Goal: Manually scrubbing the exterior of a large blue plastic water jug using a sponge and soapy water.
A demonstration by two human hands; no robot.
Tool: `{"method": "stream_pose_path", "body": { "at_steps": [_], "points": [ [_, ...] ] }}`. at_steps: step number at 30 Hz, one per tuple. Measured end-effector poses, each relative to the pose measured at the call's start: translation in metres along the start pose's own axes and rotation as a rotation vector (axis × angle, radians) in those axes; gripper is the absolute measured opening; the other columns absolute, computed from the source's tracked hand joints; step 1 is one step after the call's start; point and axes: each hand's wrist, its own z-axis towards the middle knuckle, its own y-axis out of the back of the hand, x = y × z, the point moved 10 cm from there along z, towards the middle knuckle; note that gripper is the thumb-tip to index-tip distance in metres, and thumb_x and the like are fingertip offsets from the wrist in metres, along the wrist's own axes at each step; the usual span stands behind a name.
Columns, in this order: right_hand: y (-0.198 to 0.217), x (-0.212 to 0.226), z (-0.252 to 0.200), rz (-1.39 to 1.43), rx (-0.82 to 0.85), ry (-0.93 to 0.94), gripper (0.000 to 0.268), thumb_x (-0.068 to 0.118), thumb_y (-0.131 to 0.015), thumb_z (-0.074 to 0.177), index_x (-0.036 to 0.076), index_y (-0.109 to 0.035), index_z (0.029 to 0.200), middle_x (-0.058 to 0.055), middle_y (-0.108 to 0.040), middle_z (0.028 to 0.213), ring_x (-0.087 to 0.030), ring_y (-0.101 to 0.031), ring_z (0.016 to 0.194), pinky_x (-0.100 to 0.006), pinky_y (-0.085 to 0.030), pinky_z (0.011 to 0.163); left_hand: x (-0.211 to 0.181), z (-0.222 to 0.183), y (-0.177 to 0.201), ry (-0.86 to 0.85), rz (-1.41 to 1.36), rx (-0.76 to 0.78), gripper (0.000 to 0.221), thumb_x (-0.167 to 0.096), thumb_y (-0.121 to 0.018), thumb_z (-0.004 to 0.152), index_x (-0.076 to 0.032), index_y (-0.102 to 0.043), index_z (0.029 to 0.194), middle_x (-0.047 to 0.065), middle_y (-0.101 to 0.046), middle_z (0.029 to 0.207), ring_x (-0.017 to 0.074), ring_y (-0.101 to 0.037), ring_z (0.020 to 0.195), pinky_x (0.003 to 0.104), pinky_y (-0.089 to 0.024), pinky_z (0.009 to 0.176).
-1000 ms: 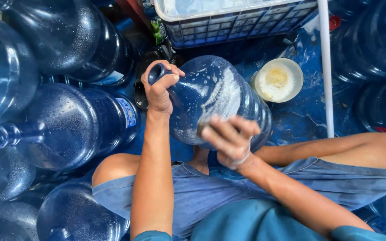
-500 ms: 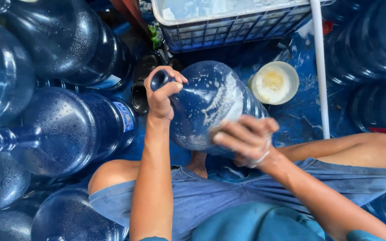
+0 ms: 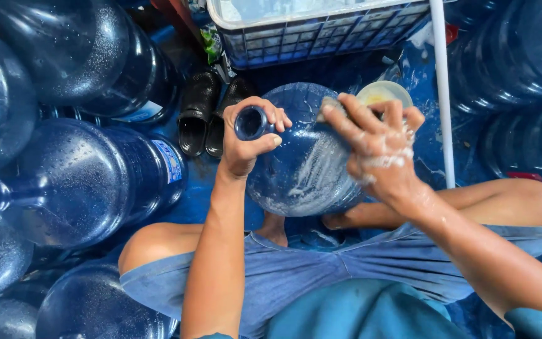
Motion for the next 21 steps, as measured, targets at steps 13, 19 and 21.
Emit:
{"method": "stream_pose_path", "body": {
  "at_steps": [13,19,21],
  "points": [
    [0.019,0.026,0.045,0.056,-0.023,-0.112,0.058,0.007,-0.06,0.082,0.009,-0.063,0.14,-0.014,-0.063,0.135,-0.029,-0.045,0.092,-0.046,-0.031,0.084,-0.019,0.0,-0.014,0.079,0.221,-0.027,0.037,-0.025,-0.069,0.058,-0.011,-0.067,0.093,0.012,-0.062,0.134,0.0294,-0.056,0.131,0.044,-0.043,0.112],
    [-0.027,0.016,0.081,0.113,0.084,-0.06,0.063,0.004,-0.062,0.072,0.009,-0.068,0.135,-0.012,-0.064,0.131,-0.031,-0.043,0.092,-0.047,-0.03,0.086,-0.013,-0.01,-0.004,0.021,0.301,-0.12,0.093,-0.024,-0.068,0.059,-0.01,-0.046,0.148,0.014,-0.04,0.16,0.0374,-0.031,0.156,0.063,-0.005,0.132],
    [-0.039,-0.001,0.094,0.038,0.147,-0.088,0.06,0.007,-0.063,0.07,0.014,-0.075,0.128,-0.01,-0.068,0.131,-0.033,-0.045,0.093,-0.048,-0.034,0.087,-0.013,-0.008,-0.007,0.02,0.323,-0.126,0.1,-0.021,-0.065,0.059,-0.007,-0.039,0.154,0.017,-0.039,0.161,0.0386,-0.028,0.158,0.062,-0.002,0.133]
  ]
}}
